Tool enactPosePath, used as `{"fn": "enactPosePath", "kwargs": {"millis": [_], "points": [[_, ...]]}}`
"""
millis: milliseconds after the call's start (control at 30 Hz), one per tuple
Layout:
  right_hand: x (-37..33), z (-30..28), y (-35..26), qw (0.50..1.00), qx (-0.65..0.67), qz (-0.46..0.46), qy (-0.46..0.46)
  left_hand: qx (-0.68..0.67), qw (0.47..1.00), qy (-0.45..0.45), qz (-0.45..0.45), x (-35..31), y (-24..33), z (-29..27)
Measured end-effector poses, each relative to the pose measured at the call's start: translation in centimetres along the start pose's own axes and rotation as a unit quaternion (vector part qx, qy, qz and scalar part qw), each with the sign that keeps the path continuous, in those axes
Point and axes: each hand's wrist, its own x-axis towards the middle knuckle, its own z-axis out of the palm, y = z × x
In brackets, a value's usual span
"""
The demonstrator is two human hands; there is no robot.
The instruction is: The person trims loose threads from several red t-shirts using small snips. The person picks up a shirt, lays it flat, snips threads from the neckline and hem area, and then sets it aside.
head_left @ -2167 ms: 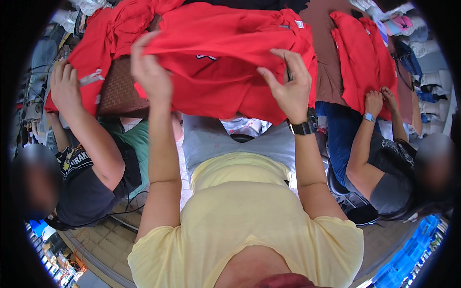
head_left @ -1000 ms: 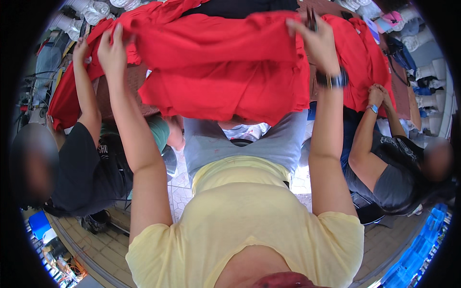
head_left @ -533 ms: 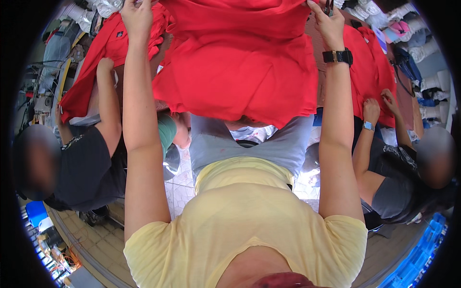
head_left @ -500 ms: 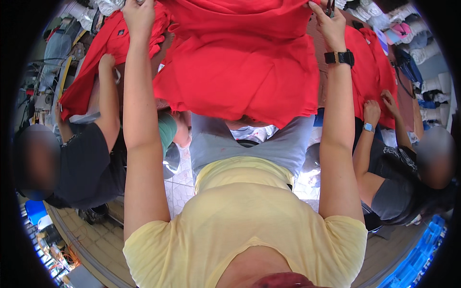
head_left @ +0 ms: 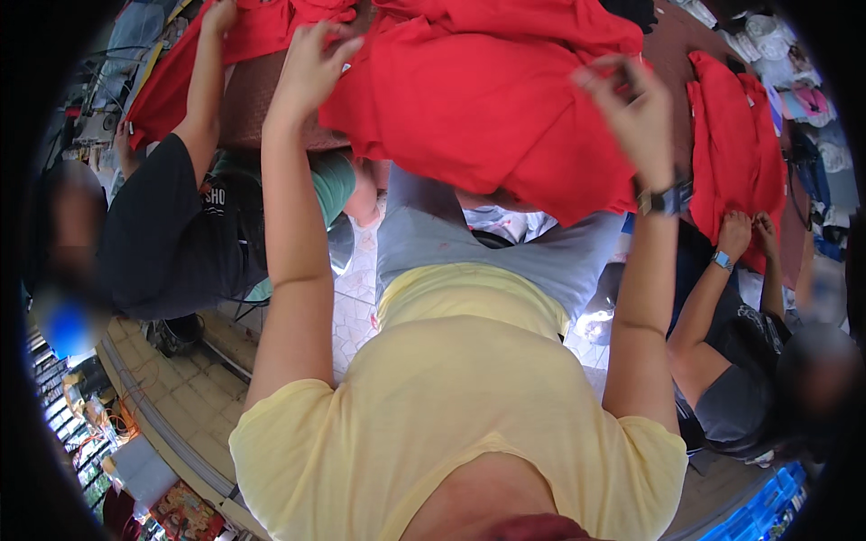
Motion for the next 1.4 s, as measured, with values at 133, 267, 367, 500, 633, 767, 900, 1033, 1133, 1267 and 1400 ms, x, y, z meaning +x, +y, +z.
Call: {"fn": "enactPosePath", "kwargs": {"millis": [133, 267, 367, 500, 633, 767, 900, 1033, 1133, 1267, 1400], "points": [[-9.7, 7.9, -2.8, 0.988, -0.043, -0.066, -0.131, -0.129, 0.976, 0.019, -0.173, -8.0, -3.3, 3.6], [-13.3, 11.4, -1.9, 0.984, -0.118, -0.028, -0.129, -0.171, 0.961, 0.194, -0.095, -10.1, 0.2, 4.7], [-13.1, 11.7, -1.8, 0.997, -0.063, -0.006, -0.043, -0.129, 0.985, 0.110, -0.003, -11.2, 4.8, 5.0], [-12.3, 11.2, -0.4, 0.997, -0.044, 0.049, -0.028, -0.137, 0.982, 0.004, 0.128, -10.3, 10.8, 8.5], [-12.1, 10.0, 0.6, 0.990, 0.049, 0.112, -0.069, -0.197, 0.978, -0.024, 0.068, -12.4, 9.4, 11.6], [-12.5, 9.0, 1.3, 0.992, 0.041, 0.079, -0.094, -0.327, 0.943, -0.022, -0.055, -17.2, 8.0, 9.7], [-13.6, 10.3, -0.5, 0.993, -0.072, 0.020, -0.086, -0.216, 0.937, -0.187, -0.200, -25.2, 1.6, 8.2], [-14.4, 12.5, -0.6, 0.982, -0.156, -0.017, -0.101, -0.055, 0.936, -0.279, -0.206, -29.8, -1.7, 7.6], [-13.7, 12.3, -1.6, 0.991, -0.102, -0.020, -0.089, -0.119, 0.964, -0.112, -0.208, -23.6, 3.3, 6.5], [-12.9, 10.9, -3.1, 0.994, -0.028, -0.022, -0.100, -0.202, 0.978, 0.047, -0.028, -17.6, 8.6, 6.1], [-13.8, 11.3, -3.7, 0.997, -0.053, -0.040, -0.029, -0.249, 0.966, -0.004, 0.072, -12.3, 11.5, 6.8]]}}
